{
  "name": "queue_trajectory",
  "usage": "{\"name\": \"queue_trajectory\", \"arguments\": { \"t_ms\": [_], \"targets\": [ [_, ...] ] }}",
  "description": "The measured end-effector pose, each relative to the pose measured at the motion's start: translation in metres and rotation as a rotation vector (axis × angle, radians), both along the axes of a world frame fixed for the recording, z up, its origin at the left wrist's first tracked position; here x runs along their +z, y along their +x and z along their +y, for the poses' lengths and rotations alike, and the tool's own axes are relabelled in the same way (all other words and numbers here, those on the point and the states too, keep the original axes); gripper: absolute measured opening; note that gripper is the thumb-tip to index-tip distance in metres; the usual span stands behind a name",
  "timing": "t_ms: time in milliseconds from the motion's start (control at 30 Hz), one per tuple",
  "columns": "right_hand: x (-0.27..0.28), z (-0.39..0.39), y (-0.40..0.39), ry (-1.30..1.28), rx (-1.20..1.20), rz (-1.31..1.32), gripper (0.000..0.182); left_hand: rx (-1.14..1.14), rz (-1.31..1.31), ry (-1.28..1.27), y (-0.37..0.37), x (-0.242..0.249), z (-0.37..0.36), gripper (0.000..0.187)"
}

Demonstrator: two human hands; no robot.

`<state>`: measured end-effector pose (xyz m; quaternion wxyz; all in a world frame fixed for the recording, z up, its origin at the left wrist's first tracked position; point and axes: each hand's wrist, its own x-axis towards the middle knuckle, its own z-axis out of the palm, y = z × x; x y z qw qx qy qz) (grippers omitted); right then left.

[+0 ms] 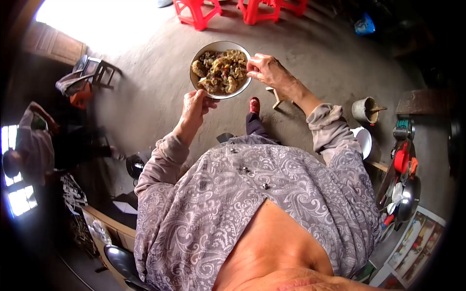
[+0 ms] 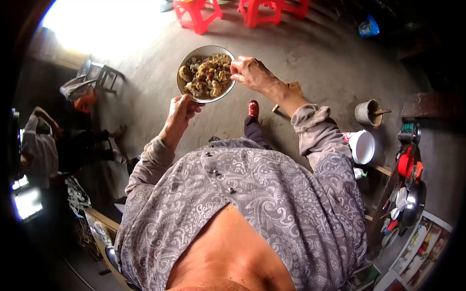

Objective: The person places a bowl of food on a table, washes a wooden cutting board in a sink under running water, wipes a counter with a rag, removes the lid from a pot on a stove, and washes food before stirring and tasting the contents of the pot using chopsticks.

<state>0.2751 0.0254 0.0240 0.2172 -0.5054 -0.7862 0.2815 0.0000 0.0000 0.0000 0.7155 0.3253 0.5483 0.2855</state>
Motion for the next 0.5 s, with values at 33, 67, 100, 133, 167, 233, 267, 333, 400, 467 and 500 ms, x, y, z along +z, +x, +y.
{"name": "queue_trajectory", "arguments": {
  "t_ms": [33,67,100,133,167,233,267,333,400,467,500],
  "targets": [
    [-0.005,-0.002,0.000,0.007,0.011,0.002,0.015,-0.010,0.004,0.009,-0.001,-0.001,-0.003,0.024],
    [-0.010,-0.003,0.000,0.013,0.022,0.004,0.016,-0.021,0.008,0.018,-0.002,-0.003,-0.005,0.024],
    [-0.012,-0.004,-0.001,0.014,0.035,0.007,0.015,-0.022,0.014,0.013,-0.004,-0.005,-0.006,0.024],
    [-0.014,-0.004,-0.002,0.014,0.049,0.009,0.015,-0.023,0.020,0.009,-0.006,-0.006,-0.006,0.024],
    [-0.016,-0.003,-0.004,0.017,0.064,0.012,0.015,-0.023,0.026,0.006,-0.008,-0.008,-0.006,0.024],
    [-0.017,-0.004,-0.001,0.027,0.054,0.055,0.015,-0.009,0.007,-0.038,-0.010,-0.014,-0.009,0.024],
    [-0.016,-0.005,0.002,0.032,0.049,0.076,0.015,-0.002,-0.002,-0.061,-0.011,-0.017,-0.011,0.024],
    [0.008,-0.009,0.013,-0.090,0.001,0.091,0.013,0.009,0.014,-0.064,-0.012,-0.023,-0.013,0.024],
    [0.012,-0.012,0.031,-0.143,-0.005,0.121,0.011,0.024,0.013,-0.053,-0.017,-0.024,-0.011,0.025],
    [0.002,-0.018,0.064,-0.339,-0.016,0.271,0.009,0.049,-0.007,-0.036,-0.029,-0.023,-0.004,0.025],
    [-0.005,-0.026,0.090,-0.539,-0.048,0.394,0.010,0.030,-0.014,-0.016,-0.031,-0.023,0.000,0.025]
  ]
}}
